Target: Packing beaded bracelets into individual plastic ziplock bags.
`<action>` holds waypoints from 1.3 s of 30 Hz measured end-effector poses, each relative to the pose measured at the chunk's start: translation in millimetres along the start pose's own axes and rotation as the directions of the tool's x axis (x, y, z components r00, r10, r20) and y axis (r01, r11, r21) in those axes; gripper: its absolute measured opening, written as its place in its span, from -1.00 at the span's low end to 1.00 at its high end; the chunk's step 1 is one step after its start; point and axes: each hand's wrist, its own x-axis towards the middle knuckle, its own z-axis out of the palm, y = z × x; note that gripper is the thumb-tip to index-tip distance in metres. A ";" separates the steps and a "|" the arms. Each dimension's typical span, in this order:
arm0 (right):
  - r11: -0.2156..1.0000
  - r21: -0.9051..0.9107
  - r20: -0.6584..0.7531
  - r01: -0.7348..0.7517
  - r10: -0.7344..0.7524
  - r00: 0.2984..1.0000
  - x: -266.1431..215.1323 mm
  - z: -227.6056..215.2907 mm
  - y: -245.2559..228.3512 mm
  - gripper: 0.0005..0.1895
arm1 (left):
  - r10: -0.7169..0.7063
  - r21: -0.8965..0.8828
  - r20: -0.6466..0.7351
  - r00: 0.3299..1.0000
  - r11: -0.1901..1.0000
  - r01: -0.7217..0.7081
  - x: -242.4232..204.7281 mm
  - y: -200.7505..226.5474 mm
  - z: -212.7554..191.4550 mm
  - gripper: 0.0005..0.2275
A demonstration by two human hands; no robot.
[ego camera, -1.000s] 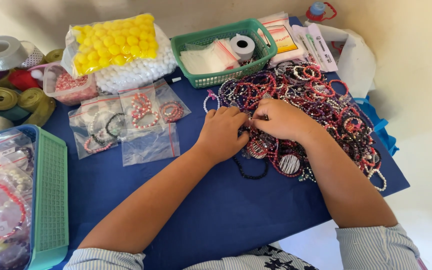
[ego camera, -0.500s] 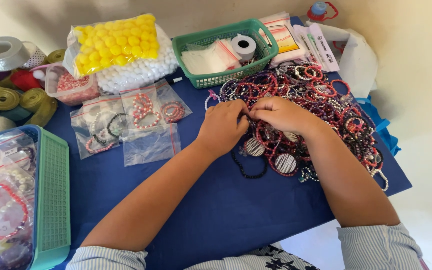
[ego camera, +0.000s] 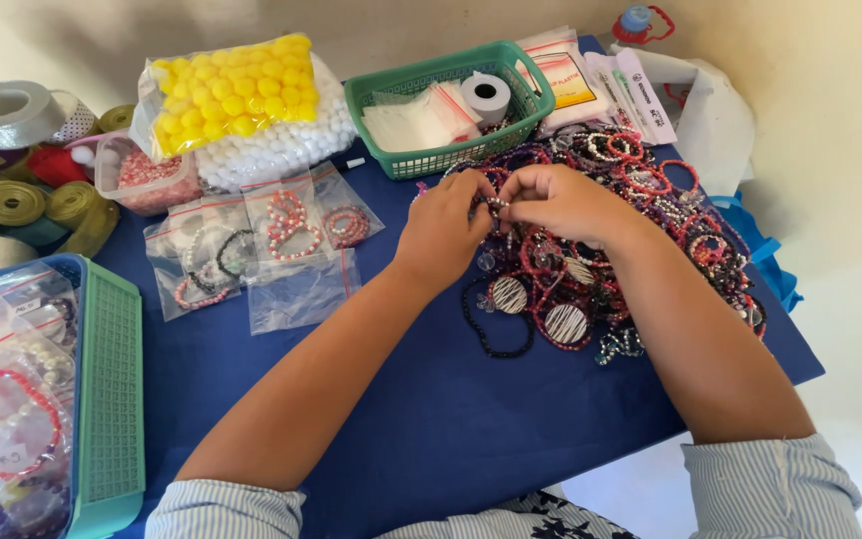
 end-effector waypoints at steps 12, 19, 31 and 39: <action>0.996 -0.058 -0.111 -0.074 0.068 0.991 16.5 -8.2 -38.6 -0.87 | 0.007 -0.032 -0.158 0.987 0.999 -0.012 4.0 11.8 -3.5 -0.66; 0.999 0.001 -0.129 -0.041 0.041 0.991 25.6 -13.5 -44.9 -0.86 | -0.327 -0.233 0.022 0.945 0.917 0.323 -11.4 -12.7 26.9 -0.73; 0.924 -0.382 -0.158 -0.014 -0.051 0.986 20.8 0.2 -49.5 -0.65 | -0.540 -0.596 0.393 0.744 0.467 0.653 -4.0 -30.0 44.0 -0.67; 0.864 -0.497 0.047 0.082 -0.068 0.997 -1.0 -15.9 -35.5 -0.58 | -0.455 -0.639 0.485 0.747 0.399 0.658 -3.7 -32.5 47.4 -0.68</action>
